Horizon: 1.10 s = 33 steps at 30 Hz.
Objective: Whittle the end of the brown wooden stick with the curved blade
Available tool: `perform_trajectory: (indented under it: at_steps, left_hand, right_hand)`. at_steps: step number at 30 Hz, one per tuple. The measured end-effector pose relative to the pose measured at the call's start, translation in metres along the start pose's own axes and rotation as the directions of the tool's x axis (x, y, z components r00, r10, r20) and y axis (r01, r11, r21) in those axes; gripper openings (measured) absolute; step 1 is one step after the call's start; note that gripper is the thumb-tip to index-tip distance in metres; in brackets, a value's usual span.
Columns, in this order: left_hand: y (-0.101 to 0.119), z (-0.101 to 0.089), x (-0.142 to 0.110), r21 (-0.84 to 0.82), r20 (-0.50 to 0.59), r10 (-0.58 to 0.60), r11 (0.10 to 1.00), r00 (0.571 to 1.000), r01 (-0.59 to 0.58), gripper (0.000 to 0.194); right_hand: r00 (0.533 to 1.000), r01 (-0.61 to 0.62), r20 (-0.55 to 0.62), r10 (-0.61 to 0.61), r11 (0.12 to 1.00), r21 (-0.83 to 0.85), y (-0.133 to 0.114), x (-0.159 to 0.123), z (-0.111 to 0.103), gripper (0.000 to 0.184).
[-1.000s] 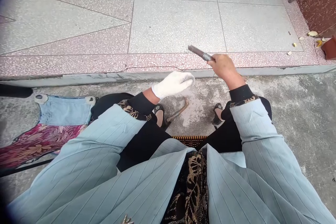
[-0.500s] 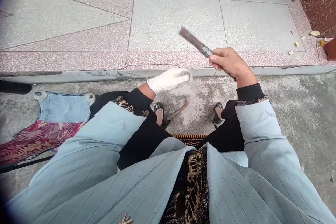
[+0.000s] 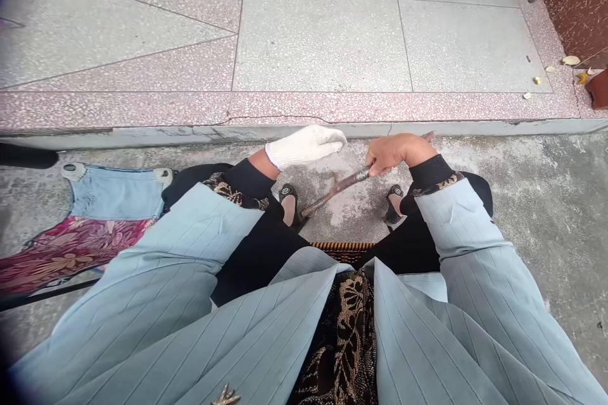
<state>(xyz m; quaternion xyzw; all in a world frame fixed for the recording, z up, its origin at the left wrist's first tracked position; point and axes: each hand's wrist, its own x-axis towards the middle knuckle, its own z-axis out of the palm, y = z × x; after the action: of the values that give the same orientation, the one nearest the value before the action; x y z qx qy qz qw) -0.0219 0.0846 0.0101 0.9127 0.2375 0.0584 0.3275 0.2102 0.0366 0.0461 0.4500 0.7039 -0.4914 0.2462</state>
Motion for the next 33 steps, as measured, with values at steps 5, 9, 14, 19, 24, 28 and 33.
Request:
perform_trajectory:
  at_steps: [5, 9, 14, 19, 24, 28, 33]
  left_hand:
    - [-0.002, 0.002, 0.004, -0.113, -0.023, -0.025, 0.993, 0.999, 0.022, 0.033]
    - [0.001, 0.009, 0.006, -0.35, -0.026, -0.078, 0.935, 0.997, 0.064, 0.035]
    - [0.014, 0.017, 0.004, -0.361, 0.039, 0.086, 0.93, 0.996, -0.067, 0.033]
    - [0.017, 0.008, 0.0, -0.259, -0.019, 0.034, 0.965, 0.999, -0.038, 0.037]
    - [0.001, -0.003, 0.0, -0.037, -0.038, -0.034, 0.999, 0.999, 0.032, 0.039]
    - [-0.006, -0.003, 0.003, -0.017, -0.084, -0.107, 0.994, 0.991, 0.106, 0.038]
    - [-0.001, 0.009, 0.008, -0.175, -0.078, -0.057, 0.984, 0.995, 0.042, 0.036]
  right_hand:
    - [0.927, 0.344, -0.261, -0.271, 0.892, 0.294, 0.001, -0.031, -0.001, 0.032]
    - [0.625, 0.476, -0.78, -0.023, 0.803, 0.358, 0.011, -0.046, -0.005, 0.038]
    - [0.441, 0.117, -0.854, 0.276, 0.926, 0.36, 0.023, -0.026, -0.013, 0.031]
    - [0.714, -0.43, -0.616, 0.332, 0.903, -0.012, 0.018, -0.005, -0.014, 0.022]
    - [0.985, -0.151, -0.103, 0.137, 0.979, -0.14, 0.006, 0.001, -0.002, 0.02]
    - [0.971, 0.239, -0.032, -0.237, 0.951, 0.197, 0.006, -0.018, 0.001, 0.023]
    - [0.61, 0.568, -0.792, -0.028, 0.713, 0.412, 0.013, -0.046, -0.004, 0.042]
